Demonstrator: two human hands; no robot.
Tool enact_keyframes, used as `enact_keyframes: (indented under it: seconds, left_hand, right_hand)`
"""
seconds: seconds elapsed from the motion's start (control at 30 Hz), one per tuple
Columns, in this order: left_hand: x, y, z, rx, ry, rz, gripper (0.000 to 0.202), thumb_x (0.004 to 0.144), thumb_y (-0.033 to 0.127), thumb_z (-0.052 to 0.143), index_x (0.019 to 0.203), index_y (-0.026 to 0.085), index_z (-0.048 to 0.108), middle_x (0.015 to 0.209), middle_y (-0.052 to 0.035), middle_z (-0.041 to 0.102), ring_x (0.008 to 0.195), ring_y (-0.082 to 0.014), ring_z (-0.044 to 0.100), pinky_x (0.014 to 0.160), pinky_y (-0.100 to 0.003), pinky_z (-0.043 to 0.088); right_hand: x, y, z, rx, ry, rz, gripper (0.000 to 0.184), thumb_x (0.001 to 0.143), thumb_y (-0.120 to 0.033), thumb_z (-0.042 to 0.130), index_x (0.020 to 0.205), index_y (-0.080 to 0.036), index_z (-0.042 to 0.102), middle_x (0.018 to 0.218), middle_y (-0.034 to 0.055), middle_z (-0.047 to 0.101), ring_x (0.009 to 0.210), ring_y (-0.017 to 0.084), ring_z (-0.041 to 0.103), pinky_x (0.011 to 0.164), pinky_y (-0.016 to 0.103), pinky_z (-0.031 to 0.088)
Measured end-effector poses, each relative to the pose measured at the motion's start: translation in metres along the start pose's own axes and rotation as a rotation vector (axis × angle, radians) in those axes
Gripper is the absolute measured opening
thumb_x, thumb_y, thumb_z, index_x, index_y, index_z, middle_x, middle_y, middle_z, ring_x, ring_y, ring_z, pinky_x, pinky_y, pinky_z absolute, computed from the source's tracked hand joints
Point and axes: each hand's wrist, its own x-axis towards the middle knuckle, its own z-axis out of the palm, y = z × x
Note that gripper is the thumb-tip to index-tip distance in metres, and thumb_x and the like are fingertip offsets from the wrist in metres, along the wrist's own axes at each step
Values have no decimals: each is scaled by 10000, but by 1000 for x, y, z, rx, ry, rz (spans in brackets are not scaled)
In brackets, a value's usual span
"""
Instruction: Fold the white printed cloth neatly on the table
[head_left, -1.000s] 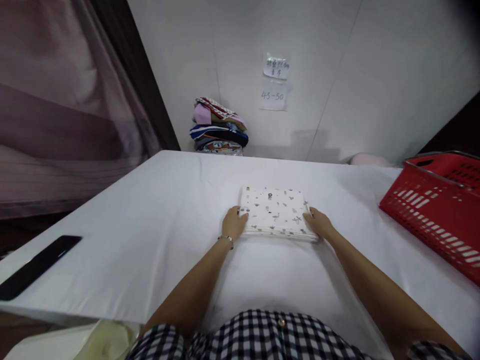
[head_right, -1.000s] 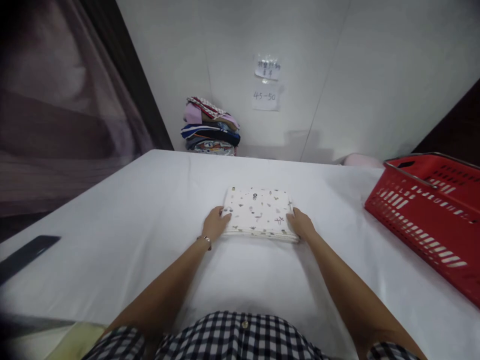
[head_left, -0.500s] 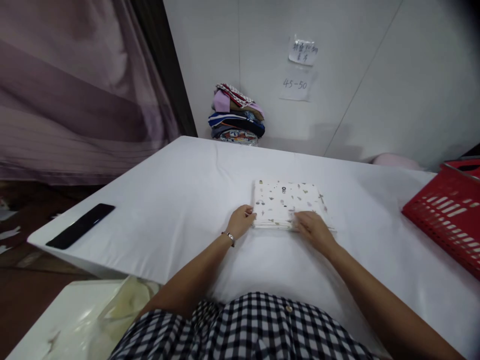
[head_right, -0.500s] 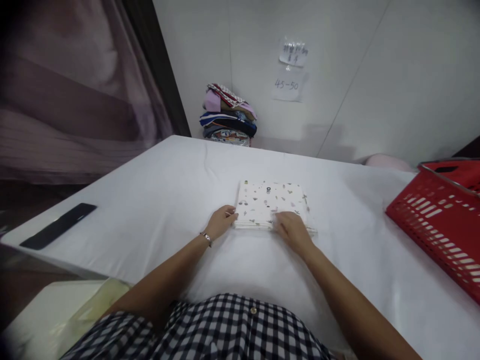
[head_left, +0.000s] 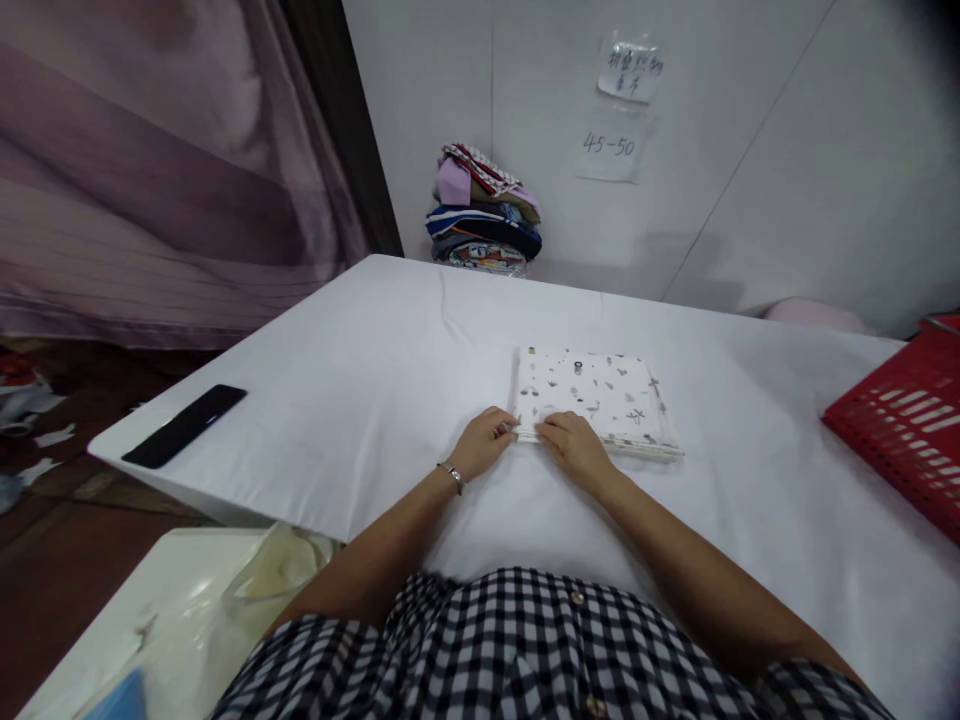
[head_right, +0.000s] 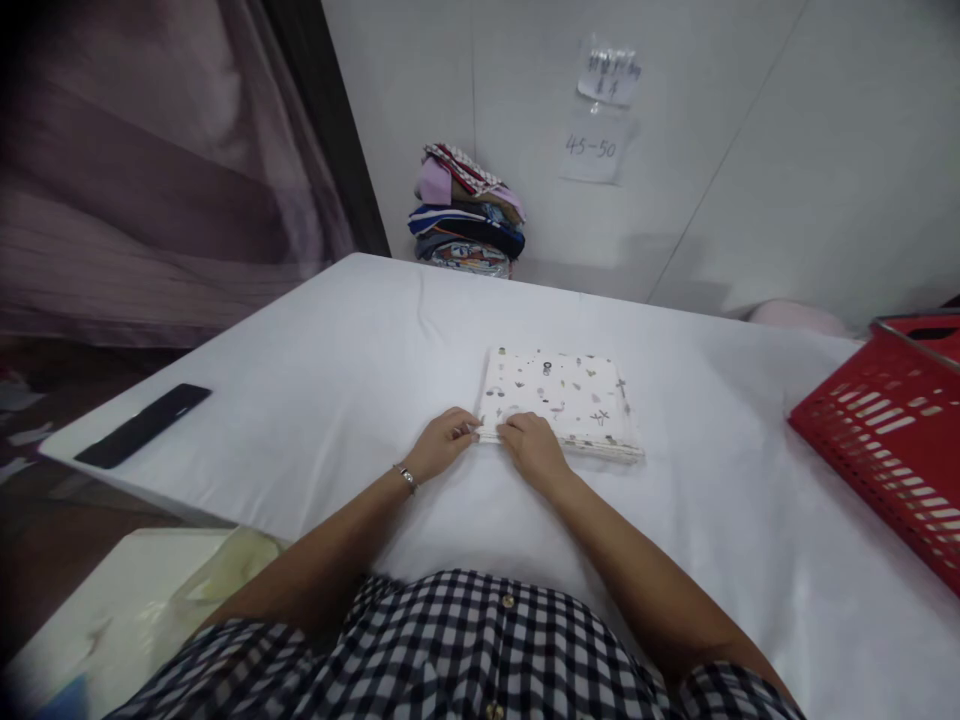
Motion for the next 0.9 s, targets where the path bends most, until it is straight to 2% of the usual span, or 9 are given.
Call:
enact_keyframes:
  seconds: [0.17, 0.4, 0.6, 0.9]
  left_hand:
    - [2, 0, 3, 61, 33, -3, 108, 731, 199, 586, 838, 207, 595, 783, 14, 556, 683, -114, 523, 683, -261, 452]
    - [-2, -3, 3, 7, -16, 11, 135, 754, 208, 568, 888, 219, 568, 835, 18, 557, 721, -110, 540, 669, -243, 455]
    - [-1, -3, 6, 91, 17, 58, 127, 745, 192, 579, 872, 205, 567, 785, 19, 546, 682, -109, 516, 665, -248, 434]
    - [2, -3, 7, 79, 34, 94, 72, 767, 175, 541, 834, 193, 562, 769, 18, 549, 666, -99, 506, 644, -233, 417]
  right_hand:
    - [8, -8, 2, -49, -38, 0, 205, 898, -223, 454, 985, -212, 640, 906, 63, 607, 816, 193, 484, 719, 305, 364]
    - [1, -15, 3, -71, -15, 8, 232, 875, -207, 482, 1079, -224, 592, 1029, 81, 580, 935, 224, 459, 768, 349, 326]
    - [1, -14, 5, -117, -27, 21, 215, 871, -229, 502, 1062, -211, 599, 1012, 84, 583, 921, 225, 454, 770, 352, 298]
    - [8, -17, 8, -148, 7, 9, 190, 894, -283, 485, 1009, -194, 608, 956, 71, 597, 882, 205, 460, 740, 330, 273]
